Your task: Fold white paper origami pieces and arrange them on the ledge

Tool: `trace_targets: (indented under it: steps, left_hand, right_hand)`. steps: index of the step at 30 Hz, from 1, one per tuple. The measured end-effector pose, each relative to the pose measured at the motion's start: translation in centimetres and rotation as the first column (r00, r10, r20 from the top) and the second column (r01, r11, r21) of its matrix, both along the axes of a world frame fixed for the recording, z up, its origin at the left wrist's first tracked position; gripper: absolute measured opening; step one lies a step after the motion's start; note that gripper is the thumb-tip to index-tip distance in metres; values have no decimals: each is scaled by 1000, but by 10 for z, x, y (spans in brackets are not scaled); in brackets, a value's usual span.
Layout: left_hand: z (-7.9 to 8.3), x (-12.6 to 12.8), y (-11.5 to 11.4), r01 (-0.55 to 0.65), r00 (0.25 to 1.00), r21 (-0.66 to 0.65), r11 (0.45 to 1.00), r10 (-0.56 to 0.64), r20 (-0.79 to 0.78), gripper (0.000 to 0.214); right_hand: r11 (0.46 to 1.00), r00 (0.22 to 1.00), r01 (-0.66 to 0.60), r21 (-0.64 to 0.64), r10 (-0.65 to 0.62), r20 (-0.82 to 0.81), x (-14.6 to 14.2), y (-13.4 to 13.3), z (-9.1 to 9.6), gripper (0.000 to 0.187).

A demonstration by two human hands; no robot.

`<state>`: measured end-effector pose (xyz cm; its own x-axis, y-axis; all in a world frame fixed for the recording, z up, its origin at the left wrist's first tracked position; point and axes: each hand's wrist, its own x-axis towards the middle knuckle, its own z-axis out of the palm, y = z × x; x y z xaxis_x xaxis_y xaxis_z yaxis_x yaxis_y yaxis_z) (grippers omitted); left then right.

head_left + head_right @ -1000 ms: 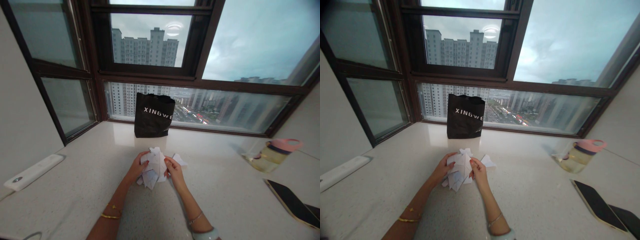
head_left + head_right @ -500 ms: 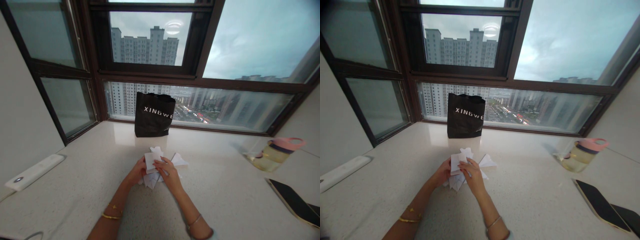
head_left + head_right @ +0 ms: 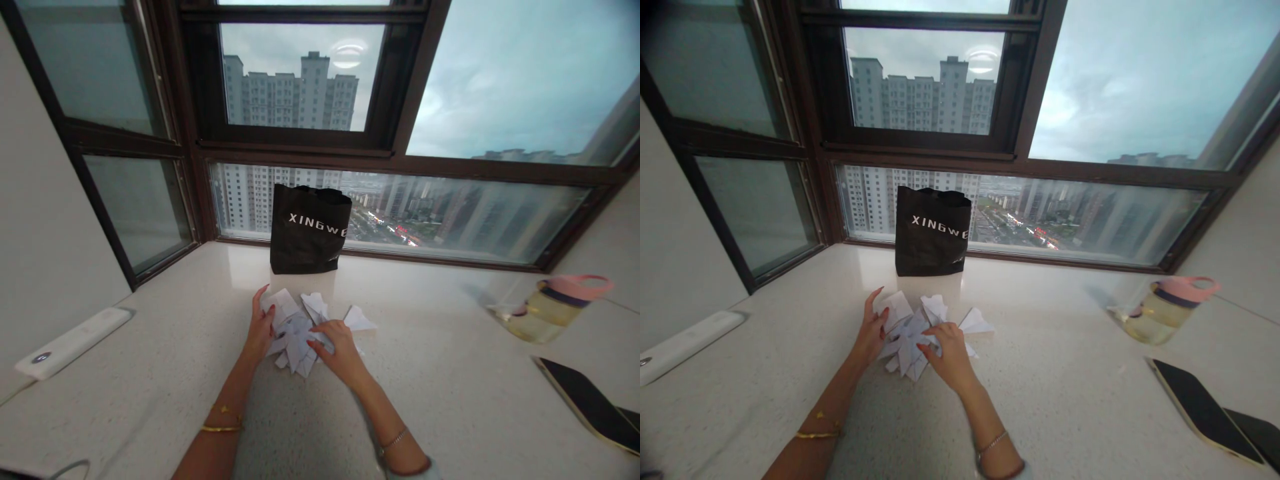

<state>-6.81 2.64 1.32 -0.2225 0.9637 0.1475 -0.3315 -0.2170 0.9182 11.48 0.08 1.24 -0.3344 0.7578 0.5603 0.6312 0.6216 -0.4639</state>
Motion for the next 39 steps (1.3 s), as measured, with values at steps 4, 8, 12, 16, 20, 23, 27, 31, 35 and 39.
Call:
trace_targets:
  steps: [4, 8, 12, 16, 20, 23, 27, 31, 35, 39]
  left_hand:
    - [-4, -8, 5, -22, 999, 32, 999, 21, 37, 40]
    - [-2, -6, 5, -15, 996, 17, 1000, 13, 91, 41]
    - [0, -3, 5, 5, 990, 24, 1000, -8, 140, 53]
    - [-3, -4, 6, 29, 995, 10, 1000, -30, 94, 59]
    - [-5, -3, 5, 52, 997, -14, 999, -51, 57, 62]
    - [-3, -2, 5, 46, 997, -14, 999, -45, 61, 64]
    - [-1, -2, 5, 71, 996, -6, 997, -71, 57, 63]
    - [0, -1, 2, 150, 988, -31, 988, -148, 47, 64]
    - [-1, 4, -3, 336, 942, -79, 939, -335, 23, 60]
    - [-2, 14, -10, 526, 850, -119, 842, -524, 54, 47]
  right_hand:
    - [995, 974, -59, -83, 76, 213, -8, -12, 6, 16]
    - [988, 916, -67, -138, 116, 384, -13, -21, 8, 31]
    - [980, 884, -65, -186, 143, 446, -13, -18, 2, 21]
    - [975, 937, -55, -213, 125, 327, -12, -13, -1, 18]
    - [967, 985, -129, -219, 99, -141, -10, -7, 2, 21]
    - [952, 842, -203, -228, 51, -537, -7, -2, 5, 19]
    - [905, 615, -309, -293, -45, -788, -1, 3, 9, 29]
    - [902, 490, -302, -309, -131, -862, 5, 5, 12, 36]
    - [906, 448, -297, -302, -147, -882, 9, 6, 13, 32]
    - [910, 606, -220, -353, -156, -780, 10, 8, 12, 27]
